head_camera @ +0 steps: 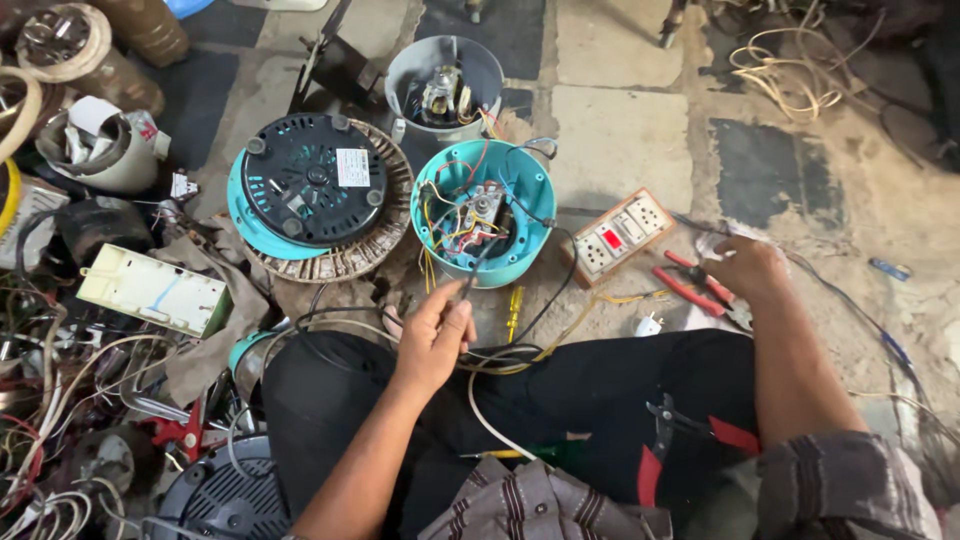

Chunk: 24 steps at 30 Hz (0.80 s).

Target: The person sits on the floor and repairs a disassembled fan motor. They use pliers to strip wire insulation and connect wires to a power strip to test the motor's functionality.

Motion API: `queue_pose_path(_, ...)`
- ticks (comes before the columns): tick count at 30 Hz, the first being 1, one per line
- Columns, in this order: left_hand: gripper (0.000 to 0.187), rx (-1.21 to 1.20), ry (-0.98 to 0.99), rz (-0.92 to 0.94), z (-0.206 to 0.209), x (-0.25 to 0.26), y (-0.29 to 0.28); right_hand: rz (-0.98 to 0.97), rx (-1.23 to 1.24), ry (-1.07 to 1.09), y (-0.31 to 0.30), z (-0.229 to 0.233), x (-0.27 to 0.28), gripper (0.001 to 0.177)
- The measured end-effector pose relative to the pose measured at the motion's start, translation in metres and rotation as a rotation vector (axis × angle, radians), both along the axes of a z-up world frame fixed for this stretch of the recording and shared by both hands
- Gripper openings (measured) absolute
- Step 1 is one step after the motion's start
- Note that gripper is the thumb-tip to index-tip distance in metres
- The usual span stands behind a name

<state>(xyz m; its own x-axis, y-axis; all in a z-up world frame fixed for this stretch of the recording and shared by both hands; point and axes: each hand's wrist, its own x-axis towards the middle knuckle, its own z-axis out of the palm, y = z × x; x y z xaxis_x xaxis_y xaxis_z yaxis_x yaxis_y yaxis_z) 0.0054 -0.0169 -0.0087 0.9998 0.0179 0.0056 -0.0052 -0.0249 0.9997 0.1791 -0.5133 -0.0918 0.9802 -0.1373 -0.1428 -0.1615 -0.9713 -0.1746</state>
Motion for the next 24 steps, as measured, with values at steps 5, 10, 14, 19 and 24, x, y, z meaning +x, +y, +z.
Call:
queue_pose_path(5, 0.024, -0.066, -0.112, 0.046, -0.002, -0.005, 0.004, 0.066, 0.277, -0.172, 0.087, 0.083, -0.078, 0.047)
queue_pose_path(10, 0.029, -0.085, -0.133, 0.059, 0.011, -0.009, 0.014, 0.440, 0.265, -0.331, 0.180, 0.151, -0.206, 0.041)
queue_pose_path(14, 0.029, -0.370, -0.034, 0.003, 0.022, -0.007, 0.007, 0.535, 0.266, -0.470, 0.217, 0.164, -0.251, 0.044)
queue_pose_path(19, 0.019, -0.814, 0.076, -0.034, 0.029, -0.014, 0.002, 0.349, 0.174, -0.420, 0.230, 0.155, -0.269, 0.048)
queue_pose_path(24, 0.015, -0.900, 0.092, -0.028, 0.030, -0.013, 0.003, 0.355, -0.165, -0.135, 0.243, 0.134, -0.297, 0.095)
